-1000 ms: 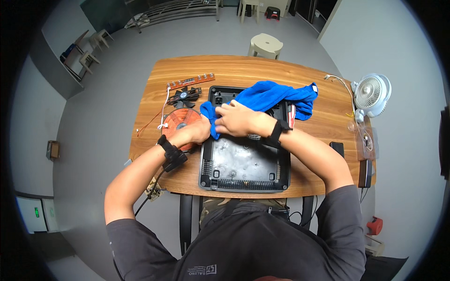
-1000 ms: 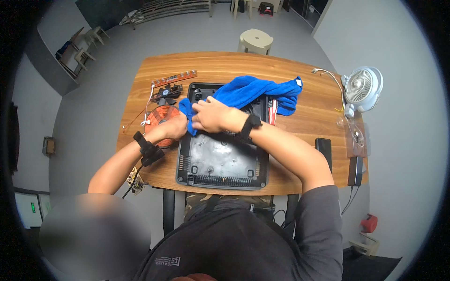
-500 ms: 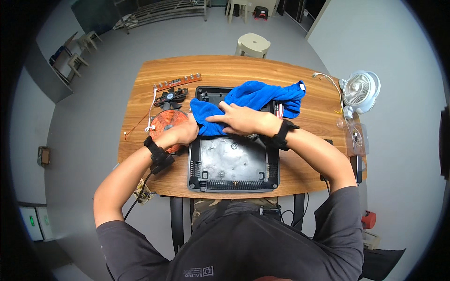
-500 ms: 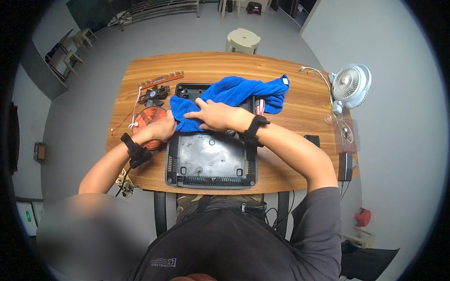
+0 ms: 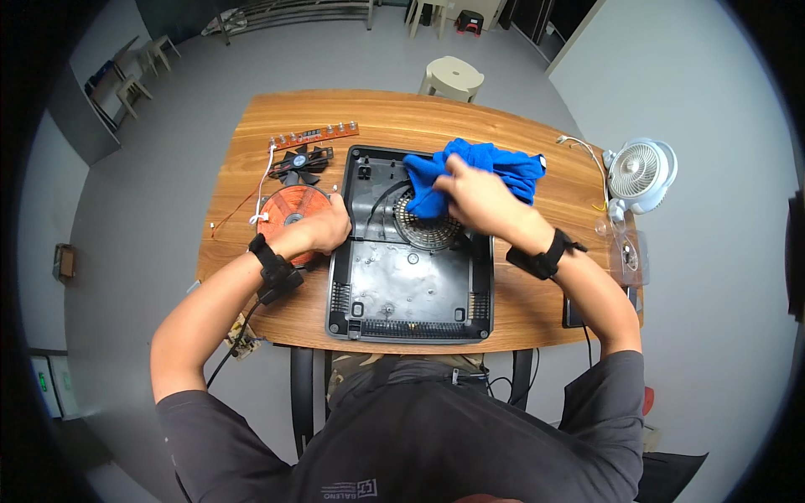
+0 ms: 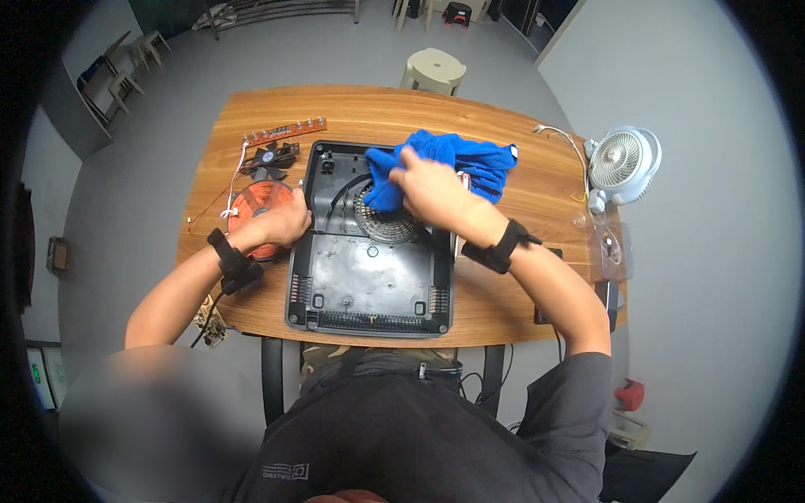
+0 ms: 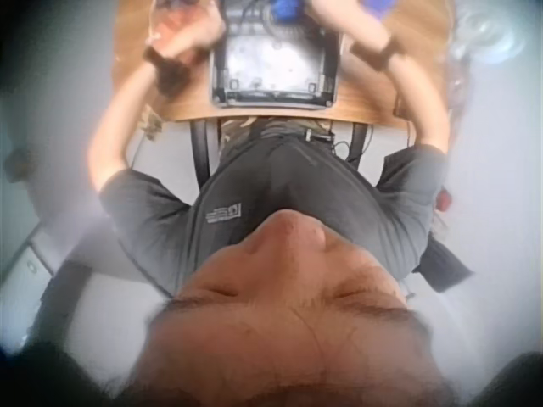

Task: The person disassembles a small electronic device on a wooden table. They remove a red fan and a green circuit board, then use a screwdriver to detach a black fan and a long LED strip. Finally, they wipe the interior of the device with a blue cloth.

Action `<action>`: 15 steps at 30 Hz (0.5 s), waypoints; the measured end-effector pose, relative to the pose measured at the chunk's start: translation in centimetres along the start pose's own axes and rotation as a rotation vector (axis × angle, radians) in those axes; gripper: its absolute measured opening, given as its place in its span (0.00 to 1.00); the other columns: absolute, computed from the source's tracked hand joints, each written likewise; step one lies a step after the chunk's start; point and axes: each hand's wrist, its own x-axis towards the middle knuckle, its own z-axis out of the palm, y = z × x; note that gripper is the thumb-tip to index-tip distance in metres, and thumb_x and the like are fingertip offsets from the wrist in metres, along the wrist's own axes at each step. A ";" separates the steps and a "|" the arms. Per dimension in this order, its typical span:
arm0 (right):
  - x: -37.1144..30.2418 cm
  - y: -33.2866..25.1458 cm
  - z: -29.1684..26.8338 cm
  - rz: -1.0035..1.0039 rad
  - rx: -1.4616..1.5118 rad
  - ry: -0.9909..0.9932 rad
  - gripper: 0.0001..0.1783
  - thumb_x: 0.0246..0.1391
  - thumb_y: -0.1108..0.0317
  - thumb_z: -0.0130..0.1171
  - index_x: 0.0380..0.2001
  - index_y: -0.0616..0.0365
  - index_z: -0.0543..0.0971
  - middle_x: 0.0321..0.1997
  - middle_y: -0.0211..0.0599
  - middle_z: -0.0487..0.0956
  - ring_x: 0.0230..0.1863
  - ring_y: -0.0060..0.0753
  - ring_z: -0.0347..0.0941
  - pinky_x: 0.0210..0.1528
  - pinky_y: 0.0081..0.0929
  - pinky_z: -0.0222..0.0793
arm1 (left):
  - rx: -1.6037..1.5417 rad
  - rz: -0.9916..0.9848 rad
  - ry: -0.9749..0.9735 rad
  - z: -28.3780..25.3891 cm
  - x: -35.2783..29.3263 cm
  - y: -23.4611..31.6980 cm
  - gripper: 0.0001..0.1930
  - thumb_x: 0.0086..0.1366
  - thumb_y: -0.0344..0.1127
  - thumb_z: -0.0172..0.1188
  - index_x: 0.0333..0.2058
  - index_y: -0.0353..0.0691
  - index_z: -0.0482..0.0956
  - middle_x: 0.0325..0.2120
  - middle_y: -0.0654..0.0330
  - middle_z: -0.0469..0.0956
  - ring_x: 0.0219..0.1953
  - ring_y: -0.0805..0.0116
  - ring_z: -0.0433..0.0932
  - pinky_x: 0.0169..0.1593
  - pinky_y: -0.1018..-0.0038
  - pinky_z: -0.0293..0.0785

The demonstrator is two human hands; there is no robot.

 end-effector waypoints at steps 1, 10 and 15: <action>-0.7 0.3 1.4 -0.002 0.015 -0.078 0.18 0.52 0.72 0.64 0.48 0.57 0.78 0.48 0.50 0.73 0.45 0.59 0.78 0.45 0.48 0.78 | -0.010 -0.009 0.008 0.3 0.2 -0.2 0.19 0.74 0.37 0.44 0.41 0.19 0.59 0.28 0.29 0.78 0.36 0.33 0.80 0.40 0.48 0.75; 1.1 1.0 8.4 0.048 0.345 0.099 0.17 0.58 0.73 0.62 0.50 0.61 0.74 0.47 0.52 0.75 0.51 0.60 0.72 0.54 0.45 0.71 | -0.019 -0.057 -0.074 -0.7 0.3 1.1 0.17 0.73 0.34 0.43 0.41 0.17 0.61 0.28 0.31 0.79 0.36 0.34 0.80 0.42 0.51 0.75; 2.2 0.5 7.3 -0.105 0.371 -0.109 0.16 0.56 0.73 0.64 0.48 0.62 0.76 0.48 0.50 0.74 0.53 0.58 0.72 0.55 0.46 0.72 | 0.027 -0.022 0.004 0.5 0.4 -0.1 0.18 0.73 0.35 0.45 0.43 0.18 0.60 0.30 0.29 0.79 0.39 0.32 0.80 0.43 0.50 0.75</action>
